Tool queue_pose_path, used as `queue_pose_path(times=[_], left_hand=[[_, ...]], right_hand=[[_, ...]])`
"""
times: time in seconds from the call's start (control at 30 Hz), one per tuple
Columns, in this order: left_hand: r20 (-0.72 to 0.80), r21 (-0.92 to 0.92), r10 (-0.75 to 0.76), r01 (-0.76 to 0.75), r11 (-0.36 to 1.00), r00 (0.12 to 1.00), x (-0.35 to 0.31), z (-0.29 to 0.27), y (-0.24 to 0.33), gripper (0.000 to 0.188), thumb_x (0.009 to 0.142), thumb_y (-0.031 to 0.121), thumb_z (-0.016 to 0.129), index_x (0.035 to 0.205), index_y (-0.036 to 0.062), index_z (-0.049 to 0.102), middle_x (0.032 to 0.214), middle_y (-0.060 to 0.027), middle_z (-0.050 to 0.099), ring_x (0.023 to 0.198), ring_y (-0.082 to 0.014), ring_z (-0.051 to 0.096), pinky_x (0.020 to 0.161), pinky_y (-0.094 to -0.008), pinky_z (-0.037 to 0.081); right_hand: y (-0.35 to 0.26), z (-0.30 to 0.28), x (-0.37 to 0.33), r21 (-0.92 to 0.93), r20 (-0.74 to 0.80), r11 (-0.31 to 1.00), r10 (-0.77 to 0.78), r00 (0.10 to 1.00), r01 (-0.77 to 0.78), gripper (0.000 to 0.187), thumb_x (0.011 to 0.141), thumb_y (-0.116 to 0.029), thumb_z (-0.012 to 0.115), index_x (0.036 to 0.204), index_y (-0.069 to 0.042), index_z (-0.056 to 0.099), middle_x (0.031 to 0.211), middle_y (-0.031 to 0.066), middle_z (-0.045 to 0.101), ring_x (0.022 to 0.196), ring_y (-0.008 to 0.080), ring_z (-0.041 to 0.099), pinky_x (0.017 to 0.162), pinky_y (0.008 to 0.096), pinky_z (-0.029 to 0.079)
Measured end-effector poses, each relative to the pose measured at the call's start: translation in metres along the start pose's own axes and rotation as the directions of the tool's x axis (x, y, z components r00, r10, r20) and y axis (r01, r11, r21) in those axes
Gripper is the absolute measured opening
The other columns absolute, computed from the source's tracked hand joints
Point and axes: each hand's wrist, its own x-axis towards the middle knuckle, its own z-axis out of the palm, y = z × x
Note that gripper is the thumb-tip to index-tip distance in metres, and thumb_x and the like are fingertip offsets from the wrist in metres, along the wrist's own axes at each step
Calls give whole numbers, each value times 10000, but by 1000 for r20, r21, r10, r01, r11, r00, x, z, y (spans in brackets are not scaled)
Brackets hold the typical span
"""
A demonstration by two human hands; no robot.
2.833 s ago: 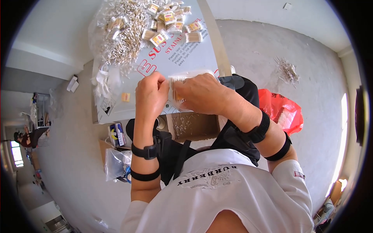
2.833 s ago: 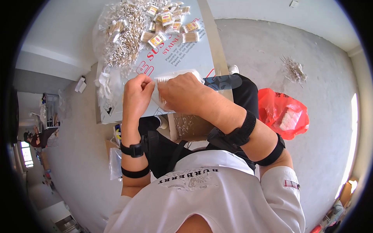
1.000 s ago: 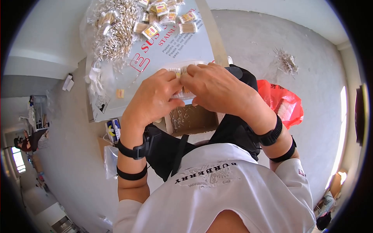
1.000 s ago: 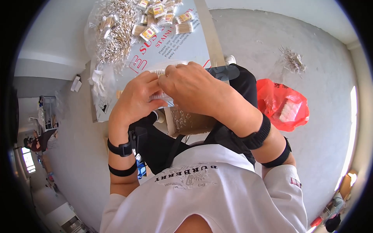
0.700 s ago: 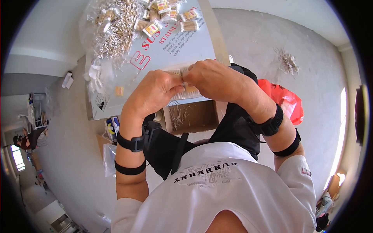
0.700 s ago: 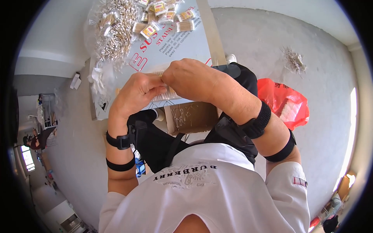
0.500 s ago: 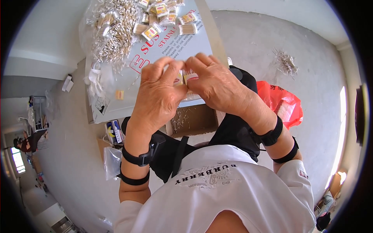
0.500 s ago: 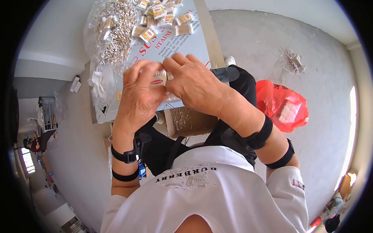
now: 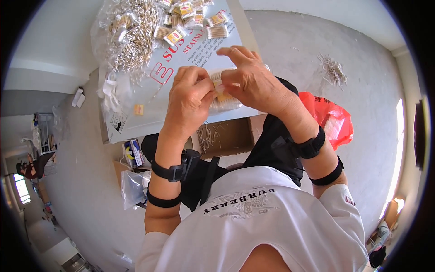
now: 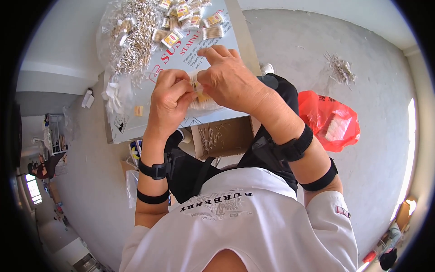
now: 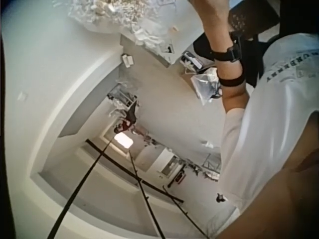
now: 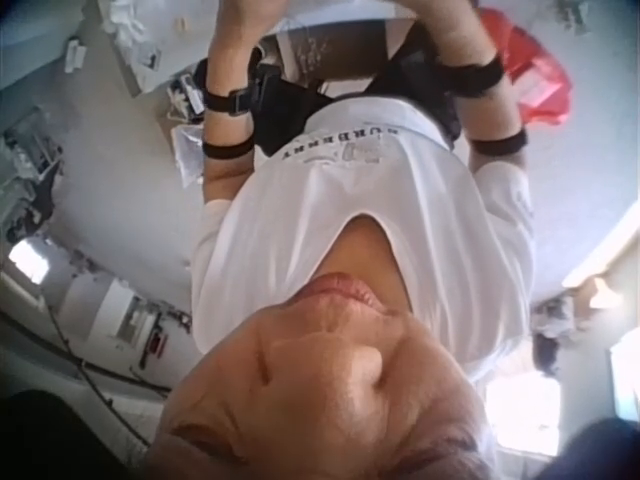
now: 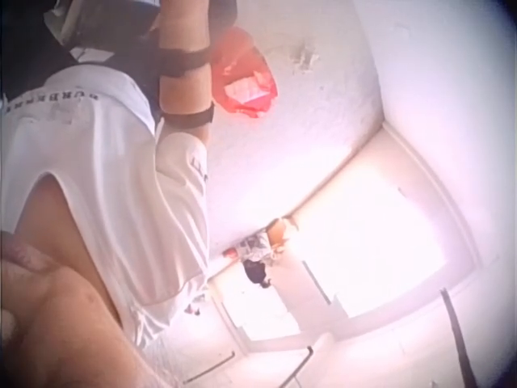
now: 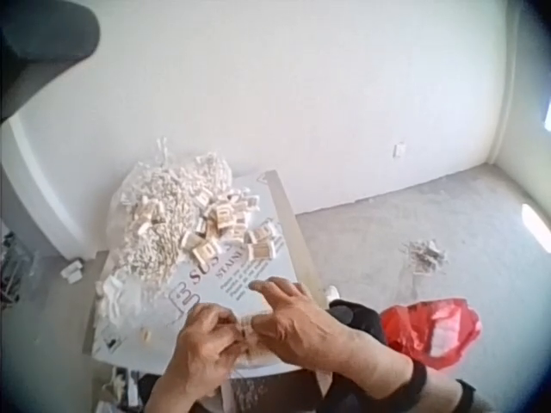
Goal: Packaging pre-wrapped packs of cotton buds into a clear plastic bag.
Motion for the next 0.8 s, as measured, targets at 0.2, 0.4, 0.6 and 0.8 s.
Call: queue_pose_path(times=[0.2,0.4,0.6,0.8], left_hand=[[6,48,42,-42,998,999,-2,-3,1,221,692,60,775,882,16,672,1031,-113,632,1022,-304,587,893,-416,470],[68,65,94,-98,993,993,1,1,3,328,641,136,828,888,12,653,1040,-99,617,1024,-301,566,899,-422,447],[132,-34,-41,46,998,990,1,-6,4,431,569,167,874,900,20,643,1019,-80,582,1029,-274,516,920,-402,416],[172,-28,13,-8,1000,985,3,-7,4,353,589,123,848,851,0,647,950,-77,565,963,-273,509,871,-400,425]], right_hand=[[-2,3,-3,-136,-4,980,-144,989,143,96,766,-102,691,840,-42,682,974,69,660,989,247,604,893,356,451],[0,8,1,-101,100,983,-146,984,156,144,764,-94,689,882,-19,657,975,80,633,975,279,594,858,363,477],[3,-15,0,215,185,977,-30,982,-11,239,725,-47,733,945,-6,649,1045,105,584,1023,311,544,906,397,457],[10,-7,-1,146,224,983,-141,964,109,140,749,-93,729,838,-20,650,937,93,610,968,285,577,905,384,444]])
